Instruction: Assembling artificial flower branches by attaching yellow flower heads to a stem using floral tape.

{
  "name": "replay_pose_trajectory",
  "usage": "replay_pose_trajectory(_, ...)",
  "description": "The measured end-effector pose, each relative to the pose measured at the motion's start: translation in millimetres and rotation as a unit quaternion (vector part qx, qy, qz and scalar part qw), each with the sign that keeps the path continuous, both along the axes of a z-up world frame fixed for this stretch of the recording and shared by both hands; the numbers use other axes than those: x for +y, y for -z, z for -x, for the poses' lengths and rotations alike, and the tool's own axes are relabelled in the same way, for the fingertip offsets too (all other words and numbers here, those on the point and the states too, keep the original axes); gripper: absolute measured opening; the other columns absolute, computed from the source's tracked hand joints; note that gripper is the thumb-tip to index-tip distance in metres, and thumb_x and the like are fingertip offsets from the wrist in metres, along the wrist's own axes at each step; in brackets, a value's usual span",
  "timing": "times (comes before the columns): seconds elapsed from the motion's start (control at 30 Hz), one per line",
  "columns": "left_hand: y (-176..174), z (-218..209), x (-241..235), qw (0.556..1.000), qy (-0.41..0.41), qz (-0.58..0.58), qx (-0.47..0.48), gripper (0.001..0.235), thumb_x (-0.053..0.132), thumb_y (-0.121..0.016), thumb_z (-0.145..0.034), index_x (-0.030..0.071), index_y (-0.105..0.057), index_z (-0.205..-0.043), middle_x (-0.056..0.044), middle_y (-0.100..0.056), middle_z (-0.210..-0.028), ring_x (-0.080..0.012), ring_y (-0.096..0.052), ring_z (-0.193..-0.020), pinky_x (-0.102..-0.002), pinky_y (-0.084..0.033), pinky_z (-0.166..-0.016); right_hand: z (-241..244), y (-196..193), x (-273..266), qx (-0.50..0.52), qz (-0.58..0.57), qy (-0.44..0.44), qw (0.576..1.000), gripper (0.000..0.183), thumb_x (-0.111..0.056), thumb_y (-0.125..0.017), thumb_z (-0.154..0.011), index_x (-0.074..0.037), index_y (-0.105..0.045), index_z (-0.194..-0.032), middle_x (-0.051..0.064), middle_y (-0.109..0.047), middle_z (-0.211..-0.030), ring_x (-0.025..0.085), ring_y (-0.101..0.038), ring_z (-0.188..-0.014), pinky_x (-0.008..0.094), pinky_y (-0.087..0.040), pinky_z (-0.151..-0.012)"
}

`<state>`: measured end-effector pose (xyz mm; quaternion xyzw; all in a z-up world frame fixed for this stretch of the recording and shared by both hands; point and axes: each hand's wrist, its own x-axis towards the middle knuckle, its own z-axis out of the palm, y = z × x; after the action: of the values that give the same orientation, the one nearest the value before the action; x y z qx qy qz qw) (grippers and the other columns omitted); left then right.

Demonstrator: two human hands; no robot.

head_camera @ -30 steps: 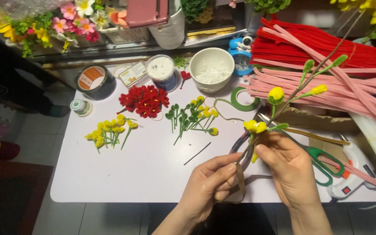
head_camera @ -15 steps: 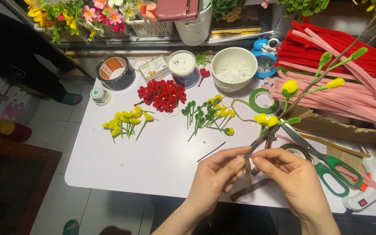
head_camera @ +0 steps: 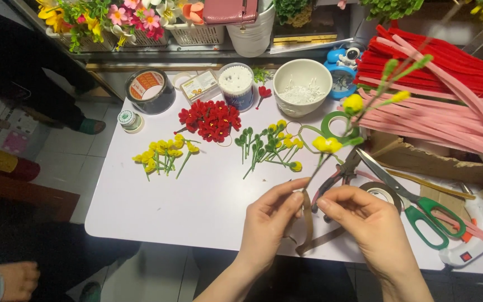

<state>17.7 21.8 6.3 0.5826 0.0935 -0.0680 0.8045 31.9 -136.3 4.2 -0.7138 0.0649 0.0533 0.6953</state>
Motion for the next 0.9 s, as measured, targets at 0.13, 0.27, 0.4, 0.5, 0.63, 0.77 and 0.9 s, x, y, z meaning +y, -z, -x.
replay_pose_trajectory(0.13,4,-1,6,1.000,-0.006,0.011,-0.004,0.031,0.019,-0.061,-0.086,0.010,-0.068,-0.114,-0.004,-0.050,-0.065,-0.0075,-0.034,-0.047,-0.019,-0.026,-0.041,0,-10,6,0.060,0.011,0.013,0.998,0.010,-0.003,-0.071,-0.075,0.003,-0.072,-0.084,0.008,-0.071,-0.083,0.013,-0.059,-0.076,0.022,-0.044,-0.075)
replay_pose_trajectory(0.27,3,3,6,1.000,0.003,0.021,0.002,0.031,0.019,-0.061,-0.086,0.008,-0.068,-0.114,-0.003,-0.052,-0.065,-0.0069,-0.034,-0.049,-0.018,-0.027,-0.043,-5,-14,12,0.056,-0.010,-0.013,0.998,0.028,-0.011,-0.061,-0.079,-0.001,-0.068,-0.104,0.010,-0.072,-0.098,0.013,-0.056,-0.082,0.024,-0.043,-0.078)
replay_pose_trajectory(0.4,4,8,11,0.999,0.003,0.027,0.022,0.033,0.019,-0.061,-0.085,0.007,-0.068,-0.115,-0.005,-0.050,-0.064,-0.0081,-0.033,-0.049,-0.019,-0.025,-0.041,-10,-7,14,0.029,0.004,0.013,0.999,0.029,-0.020,-0.054,-0.089,0.001,-0.071,-0.097,0.011,-0.061,-0.074,0.014,-0.055,-0.075,0.023,-0.039,-0.072)
replay_pose_trajectory(0.5,2,11,16,0.999,0.008,0.020,0.039,0.033,0.018,-0.060,-0.085,0.007,-0.068,-0.115,-0.005,-0.051,-0.066,-0.0088,-0.037,-0.051,-0.019,-0.026,-0.042,-18,16,14,-0.012,-0.015,-0.001,1.000,0.037,-0.025,-0.052,-0.095,-0.005,-0.056,-0.064,0.002,-0.053,-0.061,0.015,-0.065,-0.080,0.023,-0.042,-0.065)
replay_pose_trajectory(0.63,7,18,21,0.999,0.010,0.002,0.037,0.031,0.018,-0.060,-0.085,0.008,-0.069,-0.113,-0.005,-0.053,-0.065,-0.0085,-0.036,-0.048,-0.018,-0.026,-0.041,-33,6,31,0.059,0.037,-0.022,0.997,0.053,-0.040,-0.040,-0.093,0.000,-0.064,-0.067,0.013,-0.072,-0.079,0.015,-0.065,-0.081,0.025,-0.042,-0.059)
replay_pose_trajectory(0.77,17,26,25,0.999,-0.002,0.008,0.046,0.032,0.017,-0.061,-0.085,0.006,-0.069,-0.113,-0.006,-0.052,-0.064,-0.0082,-0.038,-0.049,-0.018,-0.028,-0.039,-54,29,47,0.081,0.068,-0.118,0.987,0.051,-0.038,-0.032,-0.090,-0.008,-0.067,-0.111,0.005,-0.072,-0.096,0.010,-0.057,-0.076,0.021,-0.042,-0.065)
replay_pose_trajectory(0.9,13,34,33,0.998,-0.004,0.003,0.057,0.033,0.017,-0.060,-0.084,0.005,-0.070,-0.113,-0.006,-0.050,-0.063,-0.0096,-0.038,-0.051,-0.020,-0.028,-0.041,-77,51,79,-0.066,0.244,-0.155,0.955,0.024,-0.032,-0.057,-0.083,-0.013,-0.070,-0.089,0.000,-0.068,-0.089,0.012,-0.060,-0.080,0.023,-0.044,-0.073)
